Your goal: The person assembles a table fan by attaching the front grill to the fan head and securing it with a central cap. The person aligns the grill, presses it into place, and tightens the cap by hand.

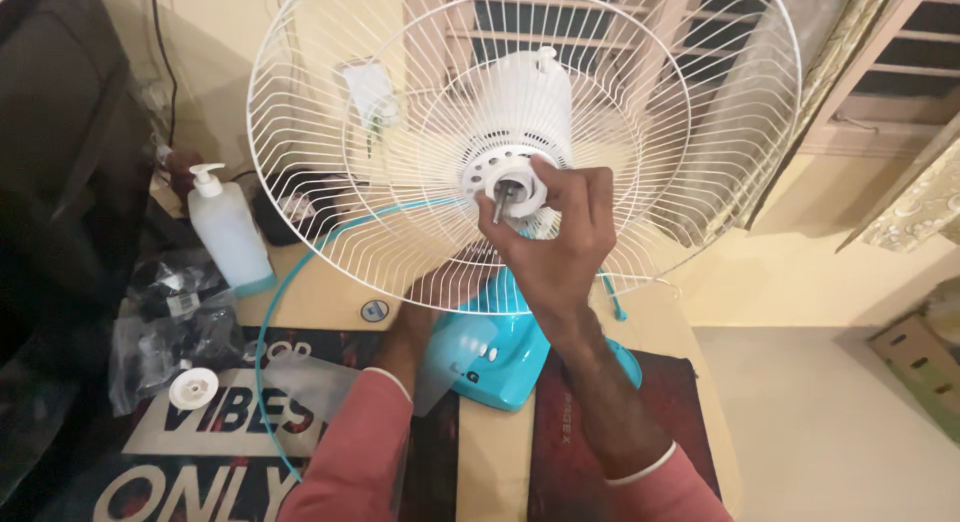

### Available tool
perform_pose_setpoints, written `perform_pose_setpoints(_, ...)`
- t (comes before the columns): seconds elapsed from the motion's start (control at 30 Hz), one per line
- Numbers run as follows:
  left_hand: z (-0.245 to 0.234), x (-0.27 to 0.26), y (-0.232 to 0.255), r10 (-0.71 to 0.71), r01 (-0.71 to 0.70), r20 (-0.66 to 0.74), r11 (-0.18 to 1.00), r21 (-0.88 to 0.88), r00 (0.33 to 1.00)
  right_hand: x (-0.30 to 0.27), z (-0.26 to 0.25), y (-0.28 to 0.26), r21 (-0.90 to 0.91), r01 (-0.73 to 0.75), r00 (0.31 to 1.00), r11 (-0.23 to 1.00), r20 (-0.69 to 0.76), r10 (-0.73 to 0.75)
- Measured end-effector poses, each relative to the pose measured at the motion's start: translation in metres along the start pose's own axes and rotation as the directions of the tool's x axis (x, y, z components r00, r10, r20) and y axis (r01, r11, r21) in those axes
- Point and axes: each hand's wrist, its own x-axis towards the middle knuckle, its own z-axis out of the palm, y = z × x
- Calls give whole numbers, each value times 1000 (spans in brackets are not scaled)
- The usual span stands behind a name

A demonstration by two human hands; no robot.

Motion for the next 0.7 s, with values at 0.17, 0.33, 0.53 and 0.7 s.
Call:
perform_pose_setpoints(0.17, 11, -3, -10, -4, 4, -18, 999, -50, 1000, -4, 0, -1, -41, 70, 997, 997, 12, -70)
perform_pose_setpoints(0.33, 25, -7, -18, 81, -81, -4, 996, 33, 997, -5, 0, -2, -55, 80, 997, 995, 26, -78)
perform_pose_setpoints(0.53, 15, -15, -27, 81, -76, -40, 989, 123, 996, -4, -11, 3, -60, 69, 998, 996, 9, -68)
perform_pose_setpoints(0.7, 5, -11, -31, 56, -48, -52, 988, 144, 997, -8, -21, 1, -48, 49, 999, 998, 13, -49)
